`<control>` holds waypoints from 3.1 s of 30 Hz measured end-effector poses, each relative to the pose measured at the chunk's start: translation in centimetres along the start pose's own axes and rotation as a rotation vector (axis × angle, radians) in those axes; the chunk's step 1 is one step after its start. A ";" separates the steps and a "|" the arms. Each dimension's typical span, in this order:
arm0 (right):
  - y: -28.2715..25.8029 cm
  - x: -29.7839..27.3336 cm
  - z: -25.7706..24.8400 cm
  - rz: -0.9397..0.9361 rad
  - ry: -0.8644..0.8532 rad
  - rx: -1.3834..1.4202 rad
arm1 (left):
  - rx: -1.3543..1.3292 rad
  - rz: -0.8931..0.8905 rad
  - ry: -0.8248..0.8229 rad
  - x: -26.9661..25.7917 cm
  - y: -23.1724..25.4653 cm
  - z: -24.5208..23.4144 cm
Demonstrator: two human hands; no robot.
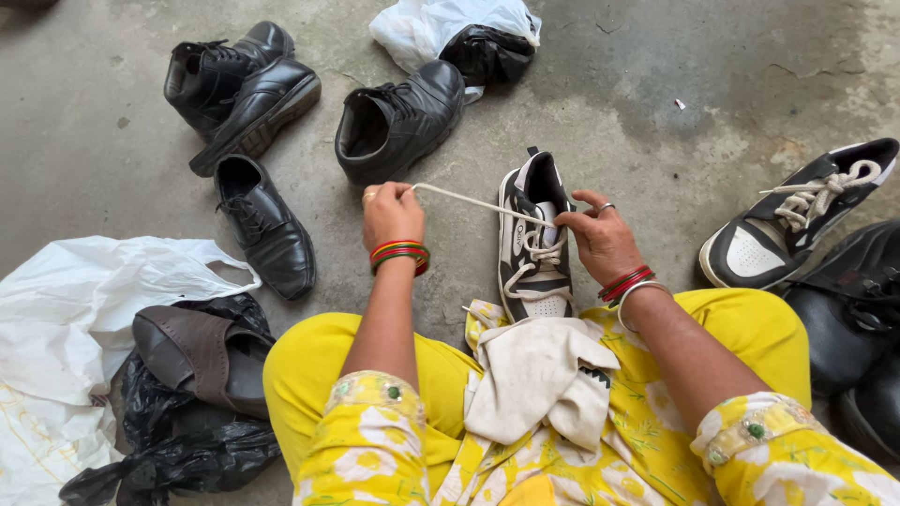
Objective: The person sits on the floor and re-laces a black and white sneaker by threading the laces through the eyelets and tying them. Several other shoes are visible nearby on the floor.
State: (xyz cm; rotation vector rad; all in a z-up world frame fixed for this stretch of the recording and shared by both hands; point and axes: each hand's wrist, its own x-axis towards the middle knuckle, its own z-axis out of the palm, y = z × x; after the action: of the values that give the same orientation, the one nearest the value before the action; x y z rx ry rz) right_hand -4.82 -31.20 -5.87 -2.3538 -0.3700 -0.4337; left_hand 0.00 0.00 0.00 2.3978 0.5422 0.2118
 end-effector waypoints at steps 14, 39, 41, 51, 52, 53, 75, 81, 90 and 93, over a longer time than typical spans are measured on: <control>-0.8 -1.0 -0.9 0.047 -0.087 -0.046 | 0.252 0.985 -0.132 -11.1 4.7 7.8; -1.1 -1.0 -0.4 0.150 -0.115 -0.033 | -0.245 0.323 -0.518 -5.4 6.0 6.5; -1.2 -1.0 -0.4 0.155 -0.111 -0.066 | -0.338 0.326 -0.419 -4.4 6.2 5.5; -2.0 -1.0 -1.1 0.185 -0.171 -0.106 | -0.314 0.249 -0.104 -2.4 2.7 3.1; -2.0 -1.0 -1.2 0.168 -0.161 -0.098 | -0.156 0.251 -0.120 -3.0 2.2 3.2; -2.0 -1.0 -1.2 0.154 -0.151 -0.090 | 0.003 0.253 -0.138 -3.7 1.7 3.2; -3.9 -2.9 -1.2 0.076 -0.166 -0.085 | -0.024 0.468 -0.432 -10.9 0.4 7.6; -3.3 -3.1 -0.6 0.079 -0.046 -0.122 | -0.324 0.196 -0.260 -8.9 -2.5 11.0; -3.8 -3.4 -0.2 0.225 -0.288 -0.232 | -0.424 0.303 -0.352 -10.2 -3.1 11.2; -3.7 -3.4 0.1 0.259 -0.287 -0.242 | -0.455 0.346 -0.284 -10.3 -3.0 11.7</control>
State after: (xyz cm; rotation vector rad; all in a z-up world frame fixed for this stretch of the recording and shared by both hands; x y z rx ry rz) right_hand -9.25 -28.97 -5.14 -2.6626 -0.1445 -0.0165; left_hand -6.91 -9.11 -11.04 2.0098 -0.0551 0.1228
